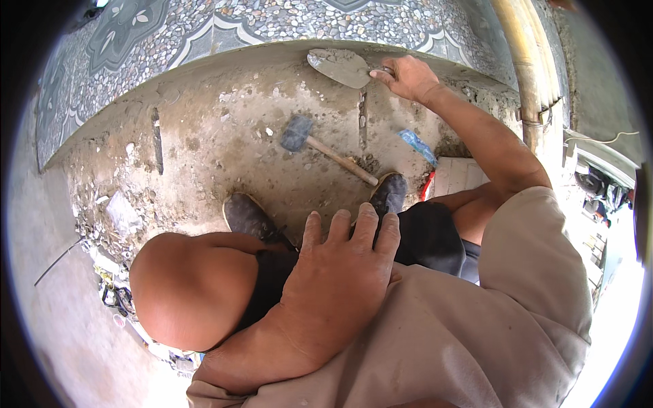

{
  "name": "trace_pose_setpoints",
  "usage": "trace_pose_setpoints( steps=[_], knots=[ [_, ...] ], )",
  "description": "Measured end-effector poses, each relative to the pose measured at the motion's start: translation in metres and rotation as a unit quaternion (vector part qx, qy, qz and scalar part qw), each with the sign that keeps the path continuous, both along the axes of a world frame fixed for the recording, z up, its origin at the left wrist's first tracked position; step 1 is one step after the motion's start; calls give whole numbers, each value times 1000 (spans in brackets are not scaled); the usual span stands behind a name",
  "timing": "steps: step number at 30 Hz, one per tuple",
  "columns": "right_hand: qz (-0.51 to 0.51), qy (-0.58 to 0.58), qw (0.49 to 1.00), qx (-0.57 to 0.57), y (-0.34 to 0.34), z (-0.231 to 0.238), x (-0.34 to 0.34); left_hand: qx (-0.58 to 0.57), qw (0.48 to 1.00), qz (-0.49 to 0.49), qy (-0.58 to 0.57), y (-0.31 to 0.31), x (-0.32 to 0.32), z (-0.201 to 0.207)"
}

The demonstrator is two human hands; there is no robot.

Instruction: The person applies wet cement to the edge of a tiled floor using a trowel and smooths the material by hand to finish the joint.

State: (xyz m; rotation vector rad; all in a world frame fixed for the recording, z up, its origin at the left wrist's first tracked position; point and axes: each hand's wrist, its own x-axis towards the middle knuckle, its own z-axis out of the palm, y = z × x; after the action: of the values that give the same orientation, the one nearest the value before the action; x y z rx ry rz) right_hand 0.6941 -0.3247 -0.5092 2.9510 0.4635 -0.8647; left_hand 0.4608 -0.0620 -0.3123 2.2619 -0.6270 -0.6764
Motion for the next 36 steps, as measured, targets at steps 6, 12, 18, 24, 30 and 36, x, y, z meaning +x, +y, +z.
trace_pose_setpoints(
  steps=[6,12,18,24,30,36],
  knots=[
    [39,-42,998,-4,-43,30,-10,-6,999,-12,-53,-4,0,-2],
    [38,-46,993,-106,-101,21,-2,14,998,-24,-62,-3,4,-3],
    [49,-79,992,-89,-122,37,-1,35,999,-38,-18,-6,10,0],
    [50,-89,989,-106,-118,63,-7,16,999,-19,-40,-5,13,-6],
    [103,-104,980,-132,-122,39,-7,11,999,-10,-41,-5,11,-9],
    [79,-53,990,-109,-81,20,5,-15,999,-9,-28,-6,9,-3]
  ],
)
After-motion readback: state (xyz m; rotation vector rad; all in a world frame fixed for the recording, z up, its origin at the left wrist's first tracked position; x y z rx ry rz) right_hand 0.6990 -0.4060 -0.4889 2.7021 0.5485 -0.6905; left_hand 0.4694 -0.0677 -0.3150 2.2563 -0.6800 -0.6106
